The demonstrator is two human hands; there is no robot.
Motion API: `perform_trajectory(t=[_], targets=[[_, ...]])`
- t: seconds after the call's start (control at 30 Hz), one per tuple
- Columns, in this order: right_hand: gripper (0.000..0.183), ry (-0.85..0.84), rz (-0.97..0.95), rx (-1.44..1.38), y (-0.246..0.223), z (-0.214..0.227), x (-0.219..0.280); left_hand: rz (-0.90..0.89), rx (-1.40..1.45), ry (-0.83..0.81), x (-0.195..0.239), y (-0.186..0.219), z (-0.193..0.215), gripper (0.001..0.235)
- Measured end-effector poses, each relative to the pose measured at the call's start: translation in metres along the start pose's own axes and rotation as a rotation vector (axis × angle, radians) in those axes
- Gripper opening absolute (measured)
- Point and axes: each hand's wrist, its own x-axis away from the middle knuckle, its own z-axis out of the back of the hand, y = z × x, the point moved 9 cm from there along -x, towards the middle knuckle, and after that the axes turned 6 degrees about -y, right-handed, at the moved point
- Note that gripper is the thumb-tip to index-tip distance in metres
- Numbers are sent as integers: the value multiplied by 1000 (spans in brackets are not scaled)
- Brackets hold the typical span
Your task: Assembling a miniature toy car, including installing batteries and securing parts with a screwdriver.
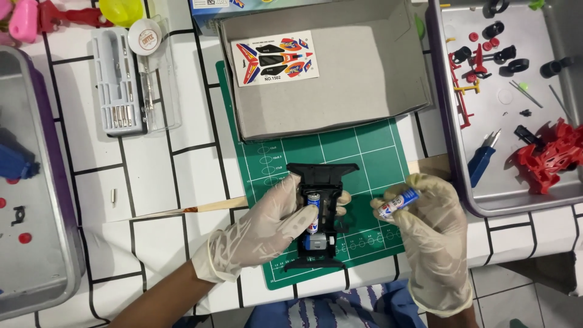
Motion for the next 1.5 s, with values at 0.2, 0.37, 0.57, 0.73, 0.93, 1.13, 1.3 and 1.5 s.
perform_trajectory(t=[0.2,0.37,0.57,0.73,0.93,1.13,1.3,1.5], targets=[[64,-502,521,740,-12,-47,19,50,2,21,1,0,0,51],[22,-473,561,1202,-2,-103,22,316,-37,145,17,-62,15,84],[39,-615,553,1278,3,-108,29,346,-12,145,17,-62,14,90],[34,-497,612,1348,1,-111,29,387,-62,97,17,-56,12,91],[26,-327,613,1301,-3,-111,29,396,-67,95,17,-60,12,91],[27,-342,511,1213,4,-99,27,393,-61,95,17,-60,12,93],[33,-459,461,1206,4,-101,27,386,-69,117,16,-65,14,91],[48,-600,489,1126,0,-96,37,488,34,206,20,-66,13,108]])
